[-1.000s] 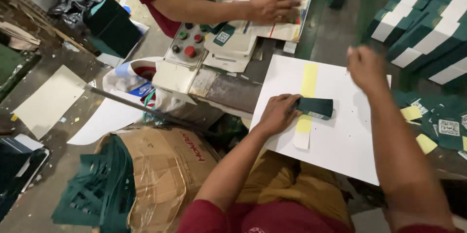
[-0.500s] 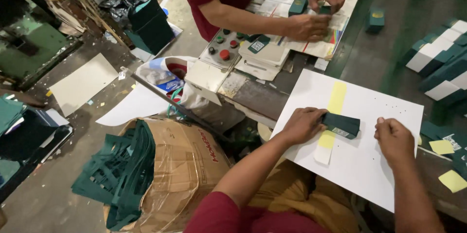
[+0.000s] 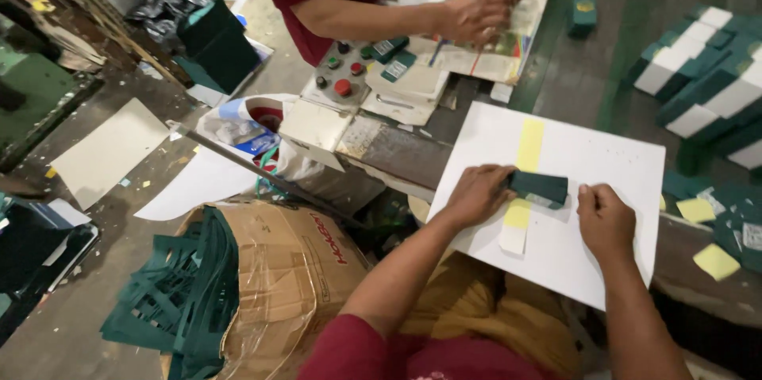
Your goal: Manually assembling and gluing small green cardboard product boxes.
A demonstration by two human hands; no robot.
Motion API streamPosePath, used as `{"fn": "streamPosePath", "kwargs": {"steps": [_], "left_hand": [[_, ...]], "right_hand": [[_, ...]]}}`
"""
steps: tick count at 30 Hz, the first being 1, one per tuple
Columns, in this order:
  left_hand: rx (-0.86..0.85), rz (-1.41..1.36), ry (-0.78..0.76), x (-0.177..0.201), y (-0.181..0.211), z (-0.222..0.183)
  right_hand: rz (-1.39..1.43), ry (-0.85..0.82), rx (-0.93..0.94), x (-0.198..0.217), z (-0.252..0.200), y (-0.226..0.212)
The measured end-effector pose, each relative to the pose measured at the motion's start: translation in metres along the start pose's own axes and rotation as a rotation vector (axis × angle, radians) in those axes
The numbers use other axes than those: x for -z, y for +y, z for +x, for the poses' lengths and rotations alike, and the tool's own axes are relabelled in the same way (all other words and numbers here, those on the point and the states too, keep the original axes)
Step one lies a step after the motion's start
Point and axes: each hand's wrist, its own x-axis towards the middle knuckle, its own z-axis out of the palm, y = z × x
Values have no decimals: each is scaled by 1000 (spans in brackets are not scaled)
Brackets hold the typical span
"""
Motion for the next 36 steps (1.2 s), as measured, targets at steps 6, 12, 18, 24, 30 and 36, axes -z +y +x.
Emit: {"fn": "streamPosePath", "kwargs": {"steps": [6,12,18,24,30,36], "left_hand": [[-50,-16,4,-4,0,-1],[-13,16,2,4,6,0],[14,20,4,-1,1,-3],[23,15,44,-7,-4,-2],[21,24,45,-8,-6,1],[30,34,29,-7,-3,-1]], "right_hand": [[-14,-24,-40,3,8,7],[-392,-60,411,61,29,-68],[-289,333,485,89,39,-20],[-91,10,536,36,10,-38],[-110,-314,334,13,7,-43],[-81,-313,178,10,-7,-54]]}}
